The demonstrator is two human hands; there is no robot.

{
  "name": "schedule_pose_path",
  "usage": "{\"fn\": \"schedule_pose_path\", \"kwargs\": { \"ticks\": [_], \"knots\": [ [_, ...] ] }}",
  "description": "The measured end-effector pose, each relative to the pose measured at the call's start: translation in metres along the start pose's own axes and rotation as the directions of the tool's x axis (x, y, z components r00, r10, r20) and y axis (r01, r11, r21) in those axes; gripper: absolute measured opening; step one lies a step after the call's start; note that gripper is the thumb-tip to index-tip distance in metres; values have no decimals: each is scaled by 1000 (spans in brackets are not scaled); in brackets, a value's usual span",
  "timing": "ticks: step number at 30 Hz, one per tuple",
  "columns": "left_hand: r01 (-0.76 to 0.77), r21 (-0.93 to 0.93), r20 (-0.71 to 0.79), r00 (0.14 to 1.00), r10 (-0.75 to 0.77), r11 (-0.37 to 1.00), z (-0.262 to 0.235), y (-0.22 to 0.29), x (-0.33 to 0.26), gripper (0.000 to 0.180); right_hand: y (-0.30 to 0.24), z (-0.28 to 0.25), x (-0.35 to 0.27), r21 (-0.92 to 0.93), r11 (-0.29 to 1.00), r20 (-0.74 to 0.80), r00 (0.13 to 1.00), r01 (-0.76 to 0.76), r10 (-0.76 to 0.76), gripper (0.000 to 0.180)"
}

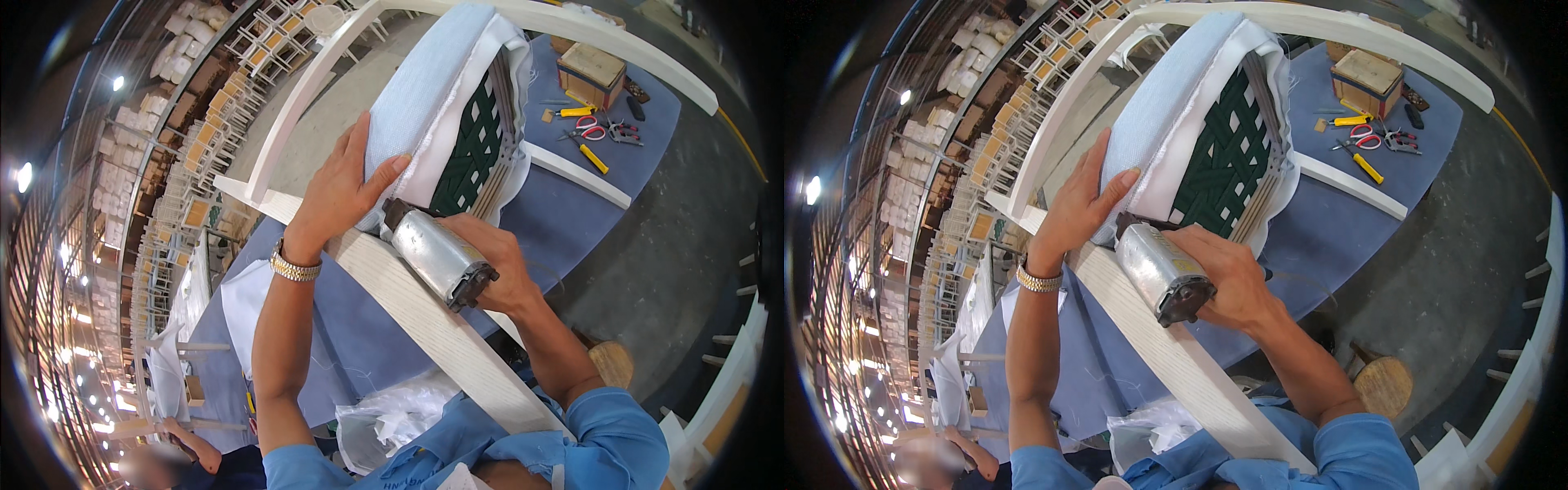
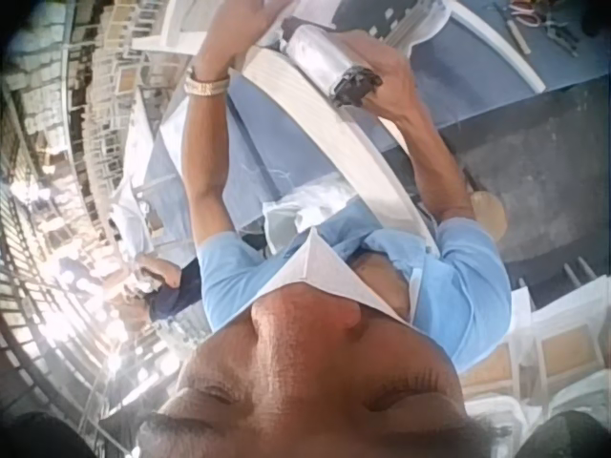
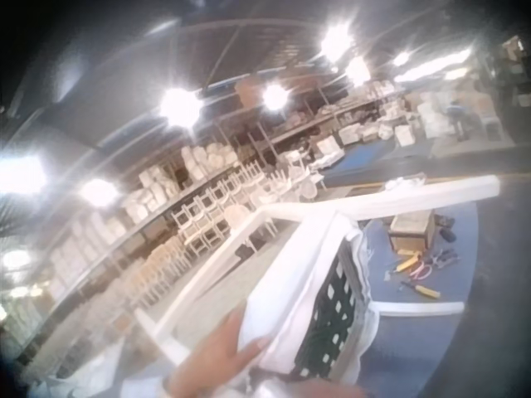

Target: The person staples white fabric onto a chair frame using a staple gun and smooths the material with a yellow-handled tool. The person repeatedly pulls, folds, and secures the fabric around the chair's edges while working in a factory setting.

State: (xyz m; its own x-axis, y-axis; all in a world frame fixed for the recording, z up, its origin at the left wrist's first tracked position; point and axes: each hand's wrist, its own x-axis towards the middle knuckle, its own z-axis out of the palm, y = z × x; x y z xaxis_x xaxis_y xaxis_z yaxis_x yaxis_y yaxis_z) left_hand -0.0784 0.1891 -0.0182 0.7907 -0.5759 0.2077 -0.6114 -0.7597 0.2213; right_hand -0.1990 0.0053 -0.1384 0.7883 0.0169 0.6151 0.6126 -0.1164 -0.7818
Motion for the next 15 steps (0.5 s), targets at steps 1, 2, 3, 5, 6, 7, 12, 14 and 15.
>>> {"fn": "schedule_pose_path", "kwargs": {
  "ticks": [1,2,3,5,6,7,12,14,15],
  "knots": [
    [4,1,4,1000,-4,1000,0,0,-1,86,6,2,-1,14,1000,-7,1000,19,-19,58],
    [7,3,7,1000,-7,1000,-1,0,-1,86,10,4,-1,27,999,-14,999,38,-38,57],
    [5,-3,8,1000,-5,1000,-1,0,-1,86,12,5,-1,37,999,-13,1000,24,-23,57],
    [1,-14,9,1000,0,1000,-1,0,0,86,14,6,-2,56,998,-12,1000,-5,5,57],
    [-3,-17,10,1000,3,1000,-1,0,0,85,15,5,-2,46,999,-15,1000,2,-1,57],
    [-6,-19,11,1000,6,1000,-1,-1,0,85,15,5,-2,36,999,-18,1000,9,-8,57],
    [-4,-32,13,1000,4,999,-1,-1,0,84,17,5,-2,75,997,-19,1000,14,-13,56],
    [8,-36,17,1000,-7,999,-1,-2,0,83,14,4,0,62,998,-2,1000,1,-1,55],
    [4,-36,15,1000,-4,999,-1,-3,0,83,13,3,0,55,998,2,1000,-9,9,54]
  ]
}}
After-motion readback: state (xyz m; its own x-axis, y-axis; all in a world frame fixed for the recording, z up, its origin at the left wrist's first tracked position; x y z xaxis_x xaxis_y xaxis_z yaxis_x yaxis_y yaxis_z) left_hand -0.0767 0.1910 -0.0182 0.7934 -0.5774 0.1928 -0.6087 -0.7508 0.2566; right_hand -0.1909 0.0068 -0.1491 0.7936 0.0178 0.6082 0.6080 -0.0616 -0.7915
